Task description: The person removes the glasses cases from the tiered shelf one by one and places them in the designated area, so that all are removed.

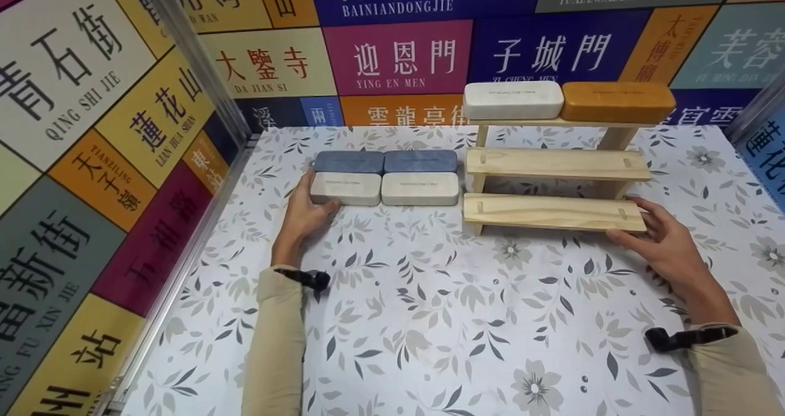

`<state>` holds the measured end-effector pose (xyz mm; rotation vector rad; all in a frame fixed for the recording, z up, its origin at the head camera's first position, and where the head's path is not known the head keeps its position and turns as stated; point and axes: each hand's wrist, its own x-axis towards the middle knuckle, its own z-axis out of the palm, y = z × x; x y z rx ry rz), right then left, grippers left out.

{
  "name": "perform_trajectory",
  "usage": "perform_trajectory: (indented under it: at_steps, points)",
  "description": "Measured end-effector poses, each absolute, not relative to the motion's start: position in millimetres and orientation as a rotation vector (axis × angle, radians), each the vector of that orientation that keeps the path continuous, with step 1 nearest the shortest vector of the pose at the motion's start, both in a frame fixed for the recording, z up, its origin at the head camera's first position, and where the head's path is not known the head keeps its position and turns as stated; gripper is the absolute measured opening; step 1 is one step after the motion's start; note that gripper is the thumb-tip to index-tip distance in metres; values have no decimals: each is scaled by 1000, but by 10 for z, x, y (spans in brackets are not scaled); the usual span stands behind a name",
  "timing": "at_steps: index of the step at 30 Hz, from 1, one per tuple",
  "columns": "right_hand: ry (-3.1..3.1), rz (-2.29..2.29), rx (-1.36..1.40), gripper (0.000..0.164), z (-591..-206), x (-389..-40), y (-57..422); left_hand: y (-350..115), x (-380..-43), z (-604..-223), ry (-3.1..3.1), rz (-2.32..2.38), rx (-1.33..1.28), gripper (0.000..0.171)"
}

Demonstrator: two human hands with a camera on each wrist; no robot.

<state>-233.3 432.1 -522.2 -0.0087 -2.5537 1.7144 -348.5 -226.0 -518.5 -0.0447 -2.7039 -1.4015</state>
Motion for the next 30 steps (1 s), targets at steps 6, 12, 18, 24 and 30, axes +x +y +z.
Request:
perform_trajectory:
  at_steps: [6,12,18,24,30]
  points:
    - [-2509,1789,-13,86,-5225,-2324,4322,-2254,-3479,-5196,-2705,-1385,-76,97]
    - [-2484,1825,-5,85,-5220,-2329,4317,-2265,-3467,-5204,-2704,-1377,-97,94]
    - [-2521,1785,8,85,-5220,-2338,4324,-2251,-3459,-5163,-2690,-1403,-114,96]
    - [-2562,1722,17,84,-5222,-2348,4335,-2134,-3469,-5061,-2527,-1524,-172,92]
    - [-2531,1770,11,85,-5230,-2340,4341,-1944,-3451,-4918,-2392,-1502,-207,78]
